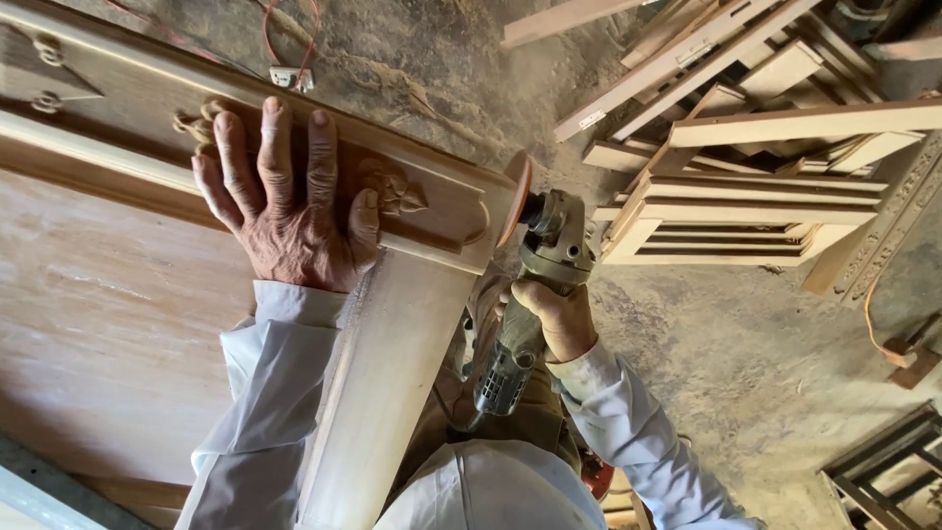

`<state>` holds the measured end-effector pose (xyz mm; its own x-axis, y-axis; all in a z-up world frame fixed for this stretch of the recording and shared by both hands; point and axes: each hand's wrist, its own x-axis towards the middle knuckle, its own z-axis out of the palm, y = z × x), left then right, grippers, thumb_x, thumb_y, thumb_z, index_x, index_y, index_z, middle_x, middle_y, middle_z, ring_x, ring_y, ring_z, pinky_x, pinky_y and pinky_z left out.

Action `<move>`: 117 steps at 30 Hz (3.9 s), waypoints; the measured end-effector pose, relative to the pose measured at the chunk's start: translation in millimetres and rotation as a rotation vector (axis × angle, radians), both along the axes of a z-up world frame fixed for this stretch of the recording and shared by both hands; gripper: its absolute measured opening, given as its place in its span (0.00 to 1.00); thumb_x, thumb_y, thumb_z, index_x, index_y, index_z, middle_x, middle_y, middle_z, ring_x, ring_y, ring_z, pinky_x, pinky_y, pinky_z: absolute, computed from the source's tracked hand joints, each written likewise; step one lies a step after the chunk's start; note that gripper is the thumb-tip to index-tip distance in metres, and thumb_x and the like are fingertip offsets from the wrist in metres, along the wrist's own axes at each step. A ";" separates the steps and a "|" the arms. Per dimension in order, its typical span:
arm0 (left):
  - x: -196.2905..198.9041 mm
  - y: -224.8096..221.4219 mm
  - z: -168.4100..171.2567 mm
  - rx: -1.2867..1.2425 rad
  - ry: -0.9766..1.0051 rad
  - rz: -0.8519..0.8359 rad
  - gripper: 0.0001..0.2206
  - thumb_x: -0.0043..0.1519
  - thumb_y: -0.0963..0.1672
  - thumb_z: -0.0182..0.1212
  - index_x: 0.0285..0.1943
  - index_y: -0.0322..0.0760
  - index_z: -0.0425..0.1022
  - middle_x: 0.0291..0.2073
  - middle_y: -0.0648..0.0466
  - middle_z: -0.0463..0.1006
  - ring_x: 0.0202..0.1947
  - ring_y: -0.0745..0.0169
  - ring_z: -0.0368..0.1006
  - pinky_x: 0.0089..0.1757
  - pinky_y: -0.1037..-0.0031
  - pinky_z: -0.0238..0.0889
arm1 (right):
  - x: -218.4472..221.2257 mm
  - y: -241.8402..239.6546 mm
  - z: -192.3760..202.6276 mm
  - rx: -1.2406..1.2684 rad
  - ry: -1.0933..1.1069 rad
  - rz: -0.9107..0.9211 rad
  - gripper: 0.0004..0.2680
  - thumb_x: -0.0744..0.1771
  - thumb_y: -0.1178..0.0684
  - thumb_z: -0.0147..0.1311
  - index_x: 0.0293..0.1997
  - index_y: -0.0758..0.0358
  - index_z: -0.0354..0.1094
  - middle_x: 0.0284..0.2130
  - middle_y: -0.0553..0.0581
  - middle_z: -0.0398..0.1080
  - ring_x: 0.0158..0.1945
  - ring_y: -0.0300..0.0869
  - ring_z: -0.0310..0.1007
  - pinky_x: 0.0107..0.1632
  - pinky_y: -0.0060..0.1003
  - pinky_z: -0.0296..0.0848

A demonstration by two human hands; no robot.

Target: Using an electric orbital sander to smooth the surface and decorative carvings of a wooden door panel, and using a metal ruler to check for flatness.

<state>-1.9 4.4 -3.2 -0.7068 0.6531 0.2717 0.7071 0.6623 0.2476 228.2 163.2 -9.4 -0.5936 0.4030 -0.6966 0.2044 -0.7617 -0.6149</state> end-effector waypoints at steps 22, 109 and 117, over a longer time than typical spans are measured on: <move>0.0 -0.9 0.7 0.003 -0.017 -0.003 0.31 0.73 0.58 0.43 0.78 0.39 0.68 0.74 0.42 0.60 0.73 0.27 0.47 0.66 0.32 0.36 | 26.8 -41.1 -7.3 0.069 0.002 -0.021 0.13 0.59 0.63 0.57 0.46 0.68 0.66 0.25 0.62 0.72 0.24 0.50 0.74 0.30 0.49 0.80; -0.1 -0.8 -0.7 -0.014 -0.023 0.019 0.30 0.72 0.58 0.41 0.76 0.43 0.70 0.73 0.43 0.60 0.74 0.29 0.48 0.67 0.33 0.37 | -0.9 -18.6 -6.5 0.078 0.076 0.083 0.06 0.60 0.60 0.54 0.37 0.66 0.67 0.24 0.60 0.72 0.24 0.47 0.73 0.29 0.40 0.76; -0.9 0.2 -2.7 -0.004 0.025 0.008 0.32 0.71 0.59 0.37 0.77 0.44 0.69 0.73 0.44 0.61 0.74 0.29 0.48 0.67 0.35 0.38 | 6.0 -13.5 -5.0 0.002 0.015 -0.006 0.04 0.61 0.60 0.58 0.29 0.72 0.70 0.23 0.65 0.73 0.25 0.50 0.74 0.29 0.49 0.78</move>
